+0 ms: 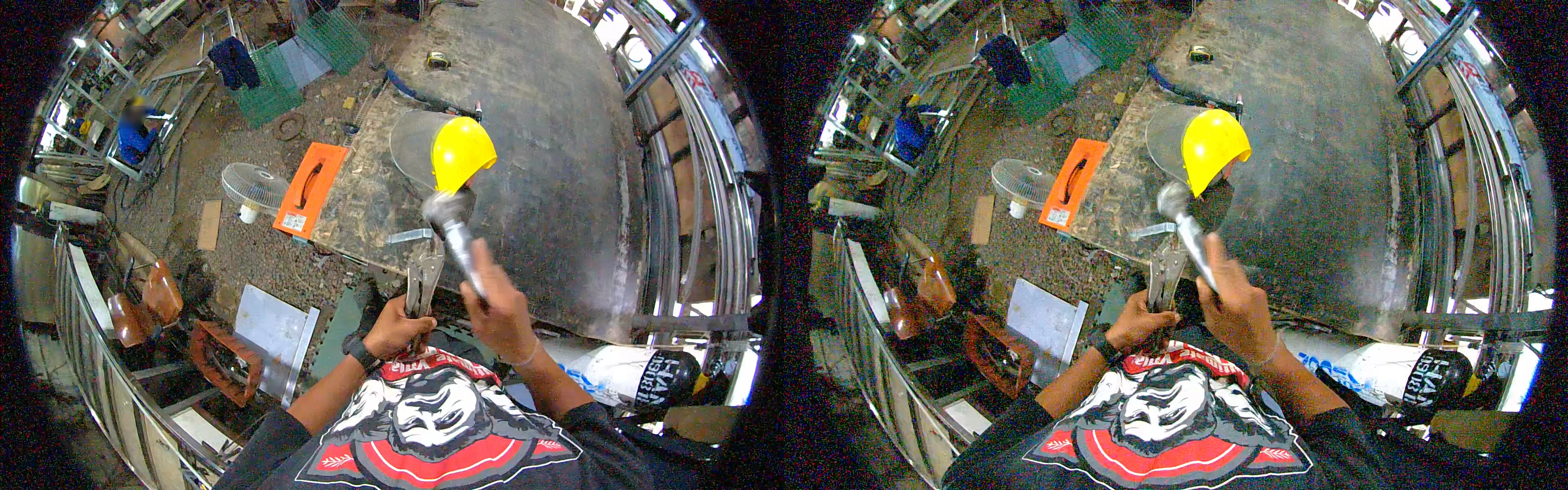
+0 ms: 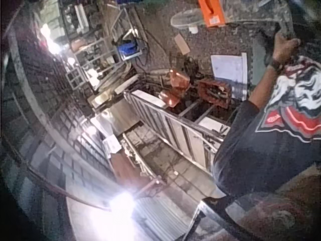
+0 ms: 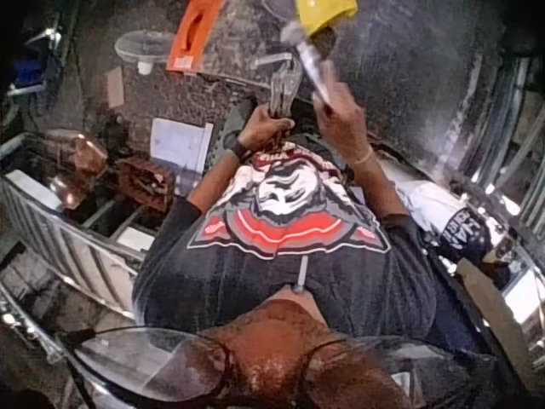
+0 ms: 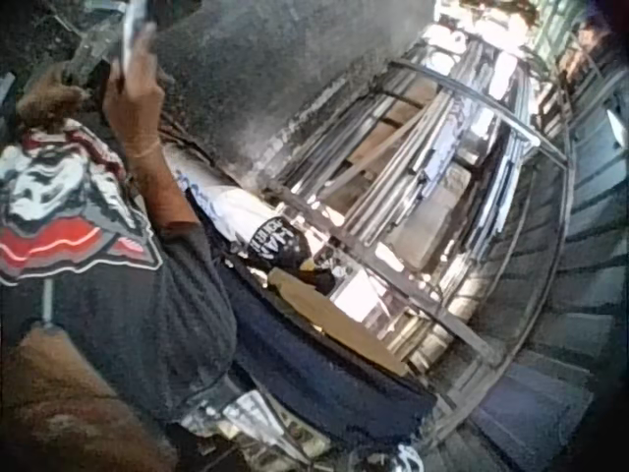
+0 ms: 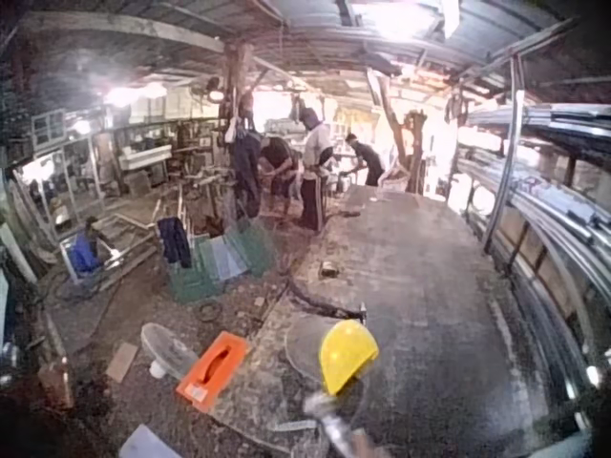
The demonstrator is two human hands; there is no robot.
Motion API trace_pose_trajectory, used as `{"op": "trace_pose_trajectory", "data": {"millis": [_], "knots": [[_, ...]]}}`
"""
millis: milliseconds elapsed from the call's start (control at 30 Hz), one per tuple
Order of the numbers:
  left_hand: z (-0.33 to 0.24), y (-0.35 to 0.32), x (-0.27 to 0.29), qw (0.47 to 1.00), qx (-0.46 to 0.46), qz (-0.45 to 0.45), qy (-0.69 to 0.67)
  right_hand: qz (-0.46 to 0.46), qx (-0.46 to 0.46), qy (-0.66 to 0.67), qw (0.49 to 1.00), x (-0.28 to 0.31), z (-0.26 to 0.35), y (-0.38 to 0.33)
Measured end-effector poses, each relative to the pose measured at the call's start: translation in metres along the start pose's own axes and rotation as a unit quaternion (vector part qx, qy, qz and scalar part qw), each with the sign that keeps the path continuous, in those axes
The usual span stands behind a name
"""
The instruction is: The person uses pliers to grip a small metal piece and a hammer to repeatedly strike and shape it on a workbench. The person adjusts the grip and orientation of the metal piece between strikes.
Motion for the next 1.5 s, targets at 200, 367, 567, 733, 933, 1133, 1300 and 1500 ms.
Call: {"op": "trace_pose_trajectory", "data": {"millis": [200,367,567,733,933,1133,1300,1500], "knots": [[0.039,0.016,0.020,0.973,-0.070,-0.081,0.204,0.024,-0.013,0.030,0.999,-0.014,-0.011,0.004],[0.001,0.000,0.006,0.999,-0.039,-0.032,0.013,-0.073,0.022,0.055,0.996,0.039,0.019,0.027],[0.007,0.006,0.002,1.000,-0.014,-0.009,-0.012,0.142,-0.077,0.002,0.987,-0.024,-0.025,-0.004],[0.006,-0.001,0.007,0.997,-0.010,-0.039,0.066,-0.012,0.024,0.020,0.999,-0.008,-0.007,0.012],[0.001,0.002,0.008,0.999,-0.037,-0.033,0.009,-0.093,0.040,0.043,0.994,0.032,0.022,0.027],[0.033,0.018,0.019,0.978,-0.107,-0.049,0.170,0.143,-0.032,0.016,0.989,-0.039,-0.034,-0.014],[0.031,0.016,0.025,0.996,-0.071,-0.050,0.007,-0.012,-0.036,0.113,0.993,0.009,0.007,0.022],[-0.001,-0.001,0.009,0.998,-0.033,-0.038,-0.036,-0.124,-0.003,0.078,0.989,0.023,0.013,0.019]]}}
Point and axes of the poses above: each hand's wrist, its own y-axis towards the middle knuckle, its own x-axis out of the back of the hand, z = x × y, the point moved 2 cm from there along y, towards the middle knuckle, and after that the axes turned 6 degrees about z, right-handed, at the moved point
